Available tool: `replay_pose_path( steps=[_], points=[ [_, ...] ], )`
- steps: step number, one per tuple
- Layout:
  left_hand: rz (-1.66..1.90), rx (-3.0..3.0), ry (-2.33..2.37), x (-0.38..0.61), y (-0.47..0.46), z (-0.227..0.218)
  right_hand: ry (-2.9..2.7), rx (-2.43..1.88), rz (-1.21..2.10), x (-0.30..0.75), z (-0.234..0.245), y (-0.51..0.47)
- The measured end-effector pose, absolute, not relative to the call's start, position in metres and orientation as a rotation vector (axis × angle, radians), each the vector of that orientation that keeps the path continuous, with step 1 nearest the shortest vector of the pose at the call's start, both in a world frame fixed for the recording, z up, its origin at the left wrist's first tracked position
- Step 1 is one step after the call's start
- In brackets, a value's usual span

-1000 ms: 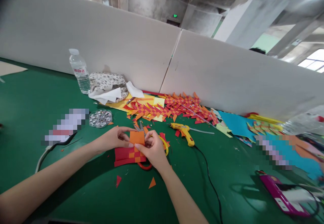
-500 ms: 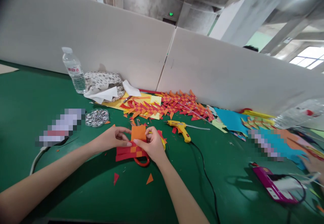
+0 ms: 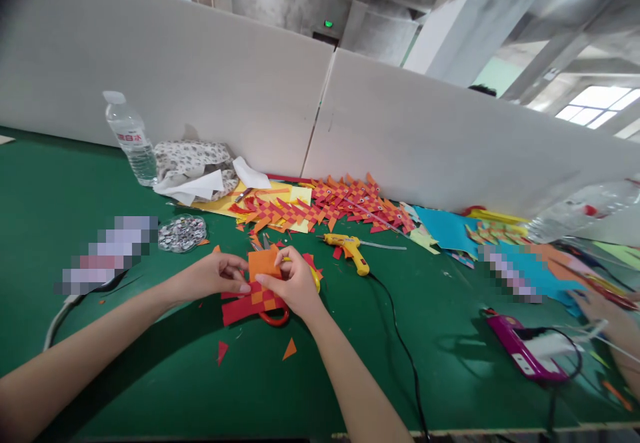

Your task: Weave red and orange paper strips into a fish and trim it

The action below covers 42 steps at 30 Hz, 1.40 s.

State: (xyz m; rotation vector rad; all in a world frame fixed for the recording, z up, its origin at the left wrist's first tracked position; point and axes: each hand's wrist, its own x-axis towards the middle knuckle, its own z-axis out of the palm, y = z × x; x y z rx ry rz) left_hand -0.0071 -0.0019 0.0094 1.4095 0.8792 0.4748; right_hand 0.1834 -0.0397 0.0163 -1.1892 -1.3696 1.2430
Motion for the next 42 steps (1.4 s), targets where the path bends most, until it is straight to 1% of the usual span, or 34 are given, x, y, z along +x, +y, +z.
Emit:
replay_pose_path(
  steps=[6, 12, 21, 27, 31, 34, 39, 42],
  points=[
    [0.508, 1.497, 0.879, -0.008, -0.002, 0.01, -1.336, -1.171, 1.152, 0.184, 0.018, -0.039],
    [0.405, 1.716, 0.984, -0.014, -0.003, 0.018, -1.36, -1.154, 1.175, 0.186, 0.017, -0.04],
    [0.301, 1.732, 0.865, -0.021, 0.0, 0.019, -1.402, -1.168, 1.183, 0.182, 0.017, -0.043],
    [0.396, 1.717, 0.803, -0.011, -0.004, 0.015, -1.421, -1.175, 1.159, 0.176, 0.013, -0.044],
    [0.416, 1.71, 0.909, -0.005, -0.005, 0.009, -1.451, -1.155, 1.212, 0.173, 0.011, -0.045],
    [0.465, 1.708, 0.939, -0.004, -0.004, 0.006, -1.468, -1.159, 1.178, 0.174, 0.012, -0.045],
    [0.642, 1.664, 1.013, -0.004, 0.0, 0.006, -1.357, -1.177, 1.144, 0.181, 0.011, -0.038],
    [0.752, 1.527, 1.06, -0.004, 0.001, 0.006, -1.308, -1.162, 1.127, 0.185, 0.008, -0.034]
  ],
)
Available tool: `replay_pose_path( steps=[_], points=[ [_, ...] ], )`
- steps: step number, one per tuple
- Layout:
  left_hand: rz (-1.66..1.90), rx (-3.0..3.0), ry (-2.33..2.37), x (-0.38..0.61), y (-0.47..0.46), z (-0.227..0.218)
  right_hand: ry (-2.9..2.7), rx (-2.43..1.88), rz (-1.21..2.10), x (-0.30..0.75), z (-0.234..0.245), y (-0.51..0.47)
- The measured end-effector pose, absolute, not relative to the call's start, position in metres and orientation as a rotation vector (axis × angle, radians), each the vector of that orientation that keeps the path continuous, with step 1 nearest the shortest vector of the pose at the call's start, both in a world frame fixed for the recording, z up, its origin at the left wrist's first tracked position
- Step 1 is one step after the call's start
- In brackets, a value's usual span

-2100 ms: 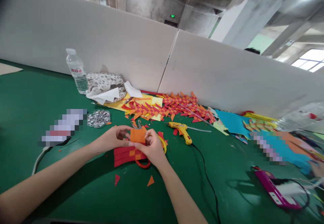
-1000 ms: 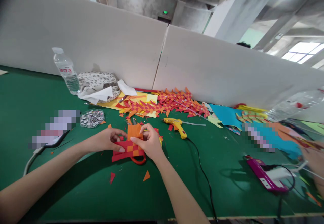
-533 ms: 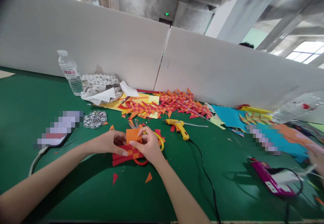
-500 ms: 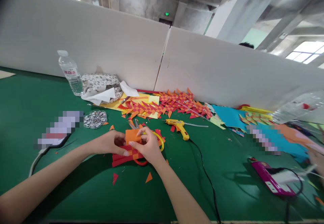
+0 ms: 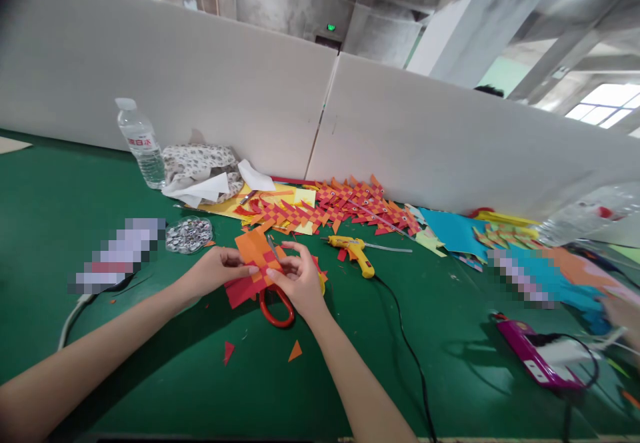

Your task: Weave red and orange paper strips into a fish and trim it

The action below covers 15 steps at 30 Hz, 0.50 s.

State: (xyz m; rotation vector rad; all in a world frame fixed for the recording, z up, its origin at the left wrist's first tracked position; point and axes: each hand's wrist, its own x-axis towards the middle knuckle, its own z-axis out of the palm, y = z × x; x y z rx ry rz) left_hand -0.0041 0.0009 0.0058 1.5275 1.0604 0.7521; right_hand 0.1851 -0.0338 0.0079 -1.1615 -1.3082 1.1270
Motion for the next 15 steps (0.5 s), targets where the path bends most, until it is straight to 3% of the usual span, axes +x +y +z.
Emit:
replay_pose_path(
  steps=[7, 15],
  points=[
    [0.827, 1.22, 0.877, -0.002, -0.0011, 0.0058, -1.198, -1.191, 1.056, 0.1852, 0.0099, -0.0321],
    [0.752, 1.349, 0.974, 0.0012, -0.0069, 0.0123, -1.222, -1.19, 1.056, 0.1845, 0.0136, -0.0335]
  ],
)
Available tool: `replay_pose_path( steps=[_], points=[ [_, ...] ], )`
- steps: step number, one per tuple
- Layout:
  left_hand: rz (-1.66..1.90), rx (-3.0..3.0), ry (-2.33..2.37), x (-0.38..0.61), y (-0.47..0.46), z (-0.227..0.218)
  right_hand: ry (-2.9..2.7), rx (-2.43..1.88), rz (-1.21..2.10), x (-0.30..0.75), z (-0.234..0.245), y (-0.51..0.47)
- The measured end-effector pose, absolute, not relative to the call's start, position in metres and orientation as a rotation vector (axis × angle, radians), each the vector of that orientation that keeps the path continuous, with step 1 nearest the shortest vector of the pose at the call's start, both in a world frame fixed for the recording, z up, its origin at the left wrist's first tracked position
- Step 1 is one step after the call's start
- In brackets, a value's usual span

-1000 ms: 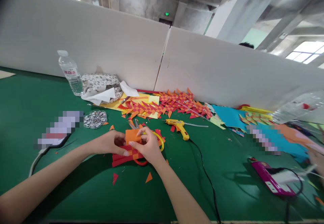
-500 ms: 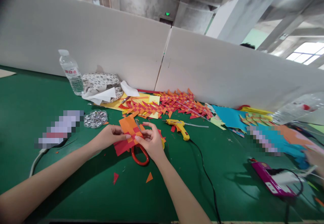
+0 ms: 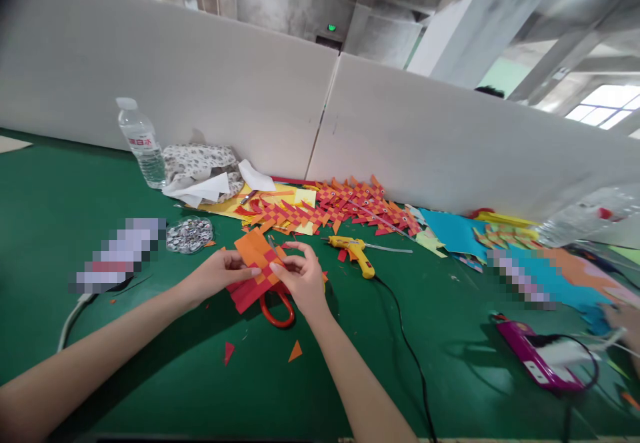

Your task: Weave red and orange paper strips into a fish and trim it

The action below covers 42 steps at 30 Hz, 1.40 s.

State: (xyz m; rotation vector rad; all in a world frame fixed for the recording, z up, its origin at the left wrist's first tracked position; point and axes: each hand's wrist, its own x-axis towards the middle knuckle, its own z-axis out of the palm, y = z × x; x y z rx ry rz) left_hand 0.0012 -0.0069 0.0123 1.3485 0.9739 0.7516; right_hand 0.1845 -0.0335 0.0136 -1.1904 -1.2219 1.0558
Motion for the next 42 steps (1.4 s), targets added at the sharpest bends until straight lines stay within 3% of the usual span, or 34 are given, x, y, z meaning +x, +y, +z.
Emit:
replay_pose_path(
  steps=[6, 14, 42],
  points=[
    [0.68, 1.375, 0.938, 0.001, -0.005, 0.0, -1.22, -1.215, 1.011, 0.185, 0.011, -0.031],
    [0.638, 1.342, 0.887, 0.0, -0.005, 0.002, -1.21, -1.162, 1.194, 0.182, 0.013, -0.034],
    [0.67, 1.295, 0.94, 0.0, -0.006, 0.008, -1.185, -1.183, 1.093, 0.188, 0.014, -0.03]
  ],
)
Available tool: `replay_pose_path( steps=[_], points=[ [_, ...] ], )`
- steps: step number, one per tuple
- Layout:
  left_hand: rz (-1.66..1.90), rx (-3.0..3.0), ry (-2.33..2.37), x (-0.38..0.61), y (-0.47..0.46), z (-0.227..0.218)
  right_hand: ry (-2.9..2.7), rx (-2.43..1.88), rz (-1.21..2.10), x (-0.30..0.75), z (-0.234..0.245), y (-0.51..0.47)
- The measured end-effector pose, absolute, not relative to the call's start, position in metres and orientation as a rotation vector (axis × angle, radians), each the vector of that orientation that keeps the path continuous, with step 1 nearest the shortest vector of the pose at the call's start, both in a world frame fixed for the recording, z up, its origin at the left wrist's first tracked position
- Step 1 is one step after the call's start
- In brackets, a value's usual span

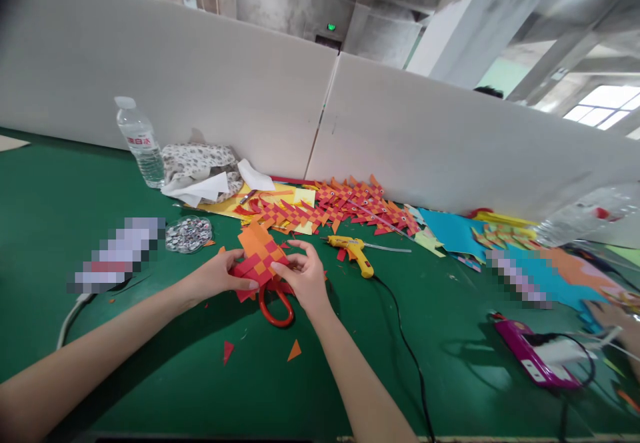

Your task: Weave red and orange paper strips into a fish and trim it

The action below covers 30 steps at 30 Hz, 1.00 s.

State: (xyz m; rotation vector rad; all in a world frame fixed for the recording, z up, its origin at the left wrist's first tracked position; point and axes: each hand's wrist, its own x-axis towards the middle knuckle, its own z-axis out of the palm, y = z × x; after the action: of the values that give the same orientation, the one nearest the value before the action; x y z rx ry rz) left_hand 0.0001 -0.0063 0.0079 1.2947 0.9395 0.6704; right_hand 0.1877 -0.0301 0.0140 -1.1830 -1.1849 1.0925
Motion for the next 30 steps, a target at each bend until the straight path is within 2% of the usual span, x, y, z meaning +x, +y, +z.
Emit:
replay_pose_path(
  steps=[12, 23, 30],
  points=[
    [0.53, 1.498, 0.847, -0.003, -0.008, 0.002, -1.229, -1.172, 1.21, 0.184, 0.018, -0.035],
    [0.83, 1.16, 1.011, -0.004, 0.0, 0.018, -1.018, -1.095, 1.245, 0.187, 0.015, -0.031],
    [0.934, 1.033, 0.911, -0.003, -0.002, 0.017, -0.958, -1.092, 1.253, 0.181, 0.012, -0.034]
  ],
)
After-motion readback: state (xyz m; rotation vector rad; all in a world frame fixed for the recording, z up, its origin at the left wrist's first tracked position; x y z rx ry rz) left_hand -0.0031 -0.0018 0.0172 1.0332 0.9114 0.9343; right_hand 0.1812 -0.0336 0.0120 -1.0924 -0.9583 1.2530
